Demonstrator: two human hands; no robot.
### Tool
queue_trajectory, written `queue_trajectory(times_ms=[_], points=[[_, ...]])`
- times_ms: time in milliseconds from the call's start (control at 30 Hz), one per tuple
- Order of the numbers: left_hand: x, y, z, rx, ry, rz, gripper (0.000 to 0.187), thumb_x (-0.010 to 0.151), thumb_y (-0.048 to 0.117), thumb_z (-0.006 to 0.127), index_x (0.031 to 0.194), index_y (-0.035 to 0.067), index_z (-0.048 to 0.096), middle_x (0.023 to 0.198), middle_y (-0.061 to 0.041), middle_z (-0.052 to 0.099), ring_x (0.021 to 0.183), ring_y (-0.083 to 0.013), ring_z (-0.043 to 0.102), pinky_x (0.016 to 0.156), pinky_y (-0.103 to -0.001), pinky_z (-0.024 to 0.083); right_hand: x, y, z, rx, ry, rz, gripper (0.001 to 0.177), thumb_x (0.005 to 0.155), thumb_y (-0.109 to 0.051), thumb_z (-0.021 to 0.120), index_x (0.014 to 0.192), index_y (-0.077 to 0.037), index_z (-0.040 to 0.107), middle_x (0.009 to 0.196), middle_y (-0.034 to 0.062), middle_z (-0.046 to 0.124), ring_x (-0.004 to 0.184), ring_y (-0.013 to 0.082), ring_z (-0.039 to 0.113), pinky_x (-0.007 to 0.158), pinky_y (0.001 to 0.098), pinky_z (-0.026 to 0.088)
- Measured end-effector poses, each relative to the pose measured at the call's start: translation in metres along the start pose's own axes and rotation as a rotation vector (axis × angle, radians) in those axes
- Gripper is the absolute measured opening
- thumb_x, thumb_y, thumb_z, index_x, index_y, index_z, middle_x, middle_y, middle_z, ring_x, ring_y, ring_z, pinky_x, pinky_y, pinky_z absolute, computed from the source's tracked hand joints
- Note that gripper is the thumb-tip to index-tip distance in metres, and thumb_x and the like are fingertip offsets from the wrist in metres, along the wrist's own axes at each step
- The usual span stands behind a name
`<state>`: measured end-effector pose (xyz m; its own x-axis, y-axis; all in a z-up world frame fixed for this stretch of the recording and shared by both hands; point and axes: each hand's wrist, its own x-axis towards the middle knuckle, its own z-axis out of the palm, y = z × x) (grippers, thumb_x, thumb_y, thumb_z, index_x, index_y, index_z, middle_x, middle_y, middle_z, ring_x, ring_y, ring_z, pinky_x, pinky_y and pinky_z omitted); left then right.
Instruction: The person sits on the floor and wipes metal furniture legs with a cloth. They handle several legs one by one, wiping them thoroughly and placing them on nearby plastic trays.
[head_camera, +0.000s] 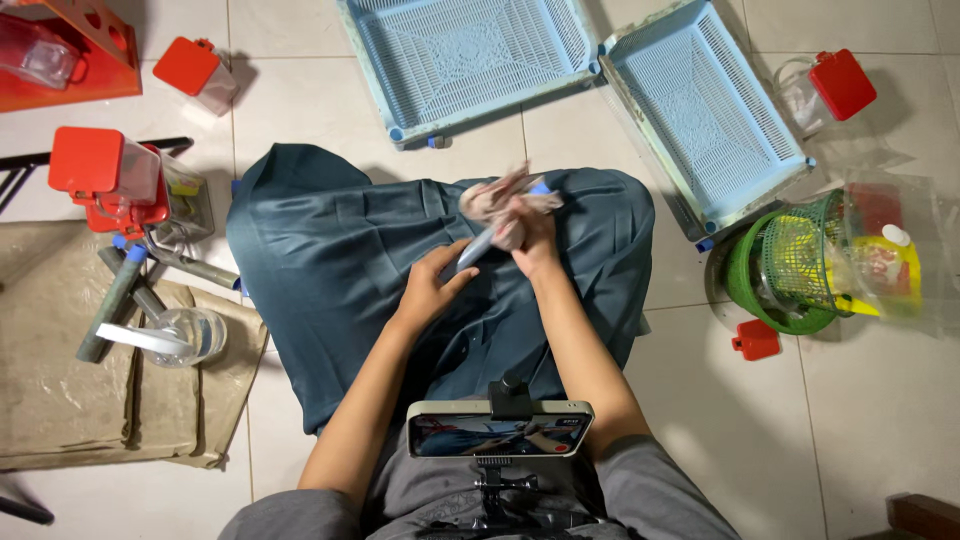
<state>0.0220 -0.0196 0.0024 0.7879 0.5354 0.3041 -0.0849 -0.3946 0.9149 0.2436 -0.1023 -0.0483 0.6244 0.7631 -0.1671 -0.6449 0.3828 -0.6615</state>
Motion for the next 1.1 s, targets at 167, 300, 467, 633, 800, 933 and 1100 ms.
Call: queue_trajectory(times_ms=[167, 300, 467, 633, 800, 933, 1100], points=[[0.026, -0.015, 0.018, 0.093, 0.108, -0.021, 0.052, 0.080, 0.002, 0.072, 0.129, -0.001, 0.055, 0.119, -0.017, 0.051, 0.110, -0.0320, 0.055, 0.101, -0.035, 0.047, -0.028, 0.010, 0.022, -0.286, -0.170, 0.101, 0.037, 0.086, -0.014, 0.074, 0.121, -0.005, 0.062, 0.102, 0.0041, 0.070, 0.088, 0.0140, 0.069, 0.077, 0.0299, 0.059], [0.030, -0.016, 0.031, 0.037, 0.152, -0.027, 0.064, 0.081, 0.003, 0.063, 0.140, -0.002, 0.038, 0.132, -0.019, 0.038, 0.124, -0.0351, 0.044, 0.112, -0.040, 0.038, -0.026, 0.020, 0.015, -0.357, -0.131, -0.083, 0.035, 0.087, -0.009, 0.077, 0.118, 0.000, 0.065, 0.102, 0.0073, 0.069, 0.088, 0.0165, 0.068, 0.077, 0.0313, 0.057], [0.036, 0.008, 0.010, -0.067, 0.268, -0.060, 0.053, 0.090, 0.017, 0.072, 0.137, 0.002, 0.051, 0.132, -0.016, 0.049, 0.126, -0.0323, 0.046, 0.109, -0.041, 0.039, -0.020, 0.050, 0.013, -0.847, -0.118, -0.567, 0.030, 0.089, -0.017, 0.080, 0.112, -0.005, 0.064, 0.104, 0.0112, 0.070, 0.095, 0.0236, 0.070, 0.083, 0.0359, 0.058], [0.049, 0.028, 0.003, -0.031, 0.179, -0.139, 0.023, 0.101, 0.021, 0.067, 0.121, 0.009, 0.069, 0.113, -0.008, 0.071, 0.112, -0.0217, 0.067, 0.103, -0.037, 0.050, -0.041, 0.048, 0.050, -1.260, -0.134, -0.251, 0.051, 0.082, -0.032, 0.080, 0.124, -0.008, 0.063, 0.107, 0.0142, 0.075, 0.101, 0.0307, 0.074, 0.083, 0.0385, 0.058], [0.053, 0.016, -0.011, -0.877, 0.386, -0.428, 0.019, 0.100, 0.023, 0.059, 0.108, 0.007, 0.063, 0.102, -0.007, 0.067, 0.101, -0.0209, 0.063, 0.096, -0.041, 0.049, -0.040, 0.034, 0.073, -1.226, -0.320, -0.212, 0.066, 0.071, -0.028, 0.088, 0.127, -0.005, 0.062, 0.111, 0.0146, 0.075, 0.103, 0.0257, 0.073, 0.087, 0.0377, 0.058], [0.050, 0.004, -0.029, -1.253, 0.470, -0.354, 0.014, 0.097, 0.023, 0.061, 0.097, 0.009, 0.060, 0.086, -0.003, 0.056, 0.087, -0.0188, 0.057, 0.092, -0.038, 0.047, -0.033, 0.034, 0.068, -1.016, -0.450, 0.011, 0.061, 0.073, -0.022, 0.084, 0.127, -0.002, 0.064, 0.109, 0.0087, 0.074, 0.099, 0.0164, 0.068, 0.089, 0.0333, 0.056], [0.051, 0.003, -0.040, -1.297, 0.358, -0.221, 0.029, 0.100, 0.031, 0.061, 0.079, 0.015, 0.049, 0.067, 0.003, 0.040, 0.066, -0.0140, 0.040, 0.082, -0.035, 0.043, -0.034, 0.032, 0.071, -0.743, -0.584, 0.276, 0.059, 0.075, -0.014, 0.084, 0.127, 0.004, 0.060, 0.106, 0.0057, 0.067, 0.098, 0.0149, 0.063, 0.089, 0.0313, 0.054]])
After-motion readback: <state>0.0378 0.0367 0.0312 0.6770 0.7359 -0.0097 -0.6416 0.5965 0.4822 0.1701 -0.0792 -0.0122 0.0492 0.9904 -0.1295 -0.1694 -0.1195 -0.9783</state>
